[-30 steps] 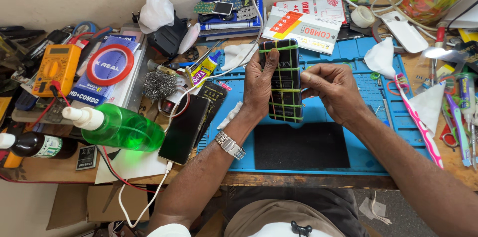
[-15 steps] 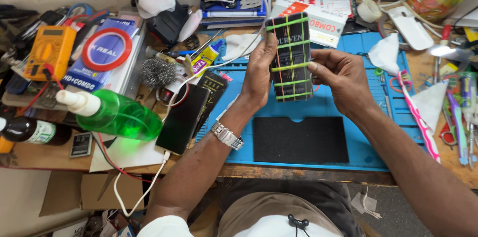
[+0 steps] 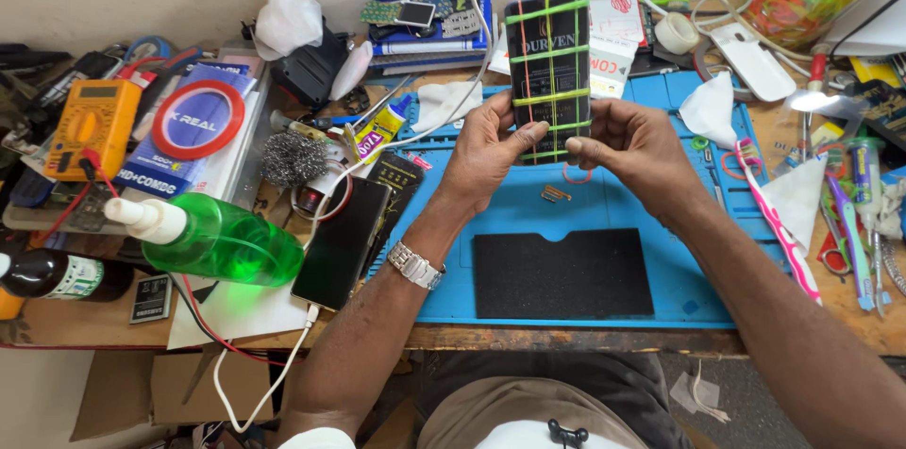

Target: The person secures a mobile phone screen to its frame by wrapping multiple colorful rubber bands around the device at a workbench.

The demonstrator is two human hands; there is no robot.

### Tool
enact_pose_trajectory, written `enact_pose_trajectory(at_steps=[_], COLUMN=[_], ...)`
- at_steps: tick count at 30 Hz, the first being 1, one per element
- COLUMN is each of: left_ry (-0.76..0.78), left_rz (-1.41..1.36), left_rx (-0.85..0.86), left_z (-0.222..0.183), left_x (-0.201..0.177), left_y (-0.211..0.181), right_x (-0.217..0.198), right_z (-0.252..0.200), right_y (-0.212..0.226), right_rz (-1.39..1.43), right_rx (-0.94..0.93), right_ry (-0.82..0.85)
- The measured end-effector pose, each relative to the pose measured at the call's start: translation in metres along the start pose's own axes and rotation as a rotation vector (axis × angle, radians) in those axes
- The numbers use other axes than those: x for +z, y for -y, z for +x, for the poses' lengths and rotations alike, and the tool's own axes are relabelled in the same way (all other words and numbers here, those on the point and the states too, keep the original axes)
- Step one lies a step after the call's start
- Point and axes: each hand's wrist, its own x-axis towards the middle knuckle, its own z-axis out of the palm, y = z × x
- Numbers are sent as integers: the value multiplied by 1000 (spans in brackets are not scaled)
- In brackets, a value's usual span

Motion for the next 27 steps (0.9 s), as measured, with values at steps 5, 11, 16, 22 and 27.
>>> enact_pose_trajectory(at_steps=[5, 11, 16, 22, 27], left_ry=[-11, -66, -55, -2, -112], left_rz=[58, 4, 8, -162, -514], left_rx=[-15, 10, -11, 4, 52], left_z=[4, -1, -2, -4, -6], left_x=[5, 6, 11, 12, 1], left_y=[-14, -16, -6, -9, -29], right_x=[0, 3, 6, 9, 23], right_z=[9, 3, 0, -5, -11], right_y=[5, 3, 8, 13, 9], right_rz=[-3, -73, -35, -75, -152], right_rx=[-1, 24, -166, -173, -223], right_ry=[-26, 19, -172, -216, -109])
